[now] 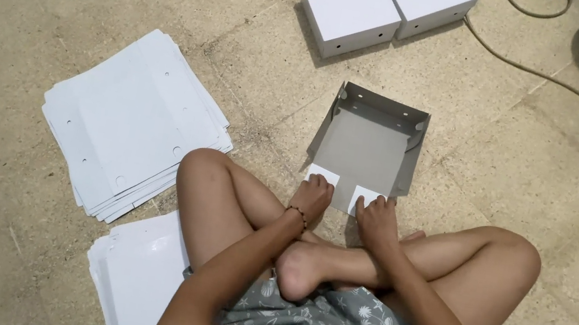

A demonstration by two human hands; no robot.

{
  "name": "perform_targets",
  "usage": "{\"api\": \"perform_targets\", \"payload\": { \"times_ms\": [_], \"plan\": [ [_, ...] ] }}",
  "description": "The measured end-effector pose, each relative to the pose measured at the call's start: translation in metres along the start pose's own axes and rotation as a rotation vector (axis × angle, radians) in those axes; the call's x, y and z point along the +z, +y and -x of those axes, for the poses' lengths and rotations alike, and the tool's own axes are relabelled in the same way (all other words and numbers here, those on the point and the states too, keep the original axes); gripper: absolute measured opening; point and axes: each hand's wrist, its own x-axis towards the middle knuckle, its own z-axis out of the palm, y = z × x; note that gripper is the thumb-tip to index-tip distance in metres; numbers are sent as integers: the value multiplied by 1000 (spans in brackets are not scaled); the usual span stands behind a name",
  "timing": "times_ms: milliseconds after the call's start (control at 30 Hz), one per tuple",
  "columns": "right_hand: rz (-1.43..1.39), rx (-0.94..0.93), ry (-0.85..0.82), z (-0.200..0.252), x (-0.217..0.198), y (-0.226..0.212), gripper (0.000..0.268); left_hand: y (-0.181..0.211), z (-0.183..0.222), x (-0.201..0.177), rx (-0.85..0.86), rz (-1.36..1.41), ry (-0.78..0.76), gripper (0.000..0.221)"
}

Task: Folding flat cardboard sheets into boxes by following pre-scored lines and tucking in flaps.

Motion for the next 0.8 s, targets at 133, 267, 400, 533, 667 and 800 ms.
{"api": "perform_targets", "payload": {
  "times_ms": [133,267,400,533,667,800],
  "plan": [
    [21,-21,-11,7,-43,5,36,-28,-3,9,215,-61,-29,21],
    [-176,-31,69,1,-29,9,33,-36,-3,41,249,-105,301,20],
    [-213,-14,77,1,-26,9,35,-36,-4,33,289,-115,305,21],
    [-274,-1,60,2,-29,6,37,-29,7,24,279,-98,290,24],
    [-326,21,30,-1,-19,4,34,-27,6,24,270,-73,190,23],
    [-496,31,27,4,-46,14,27,-18,4,3,196,64,222,11]
  ]
}}
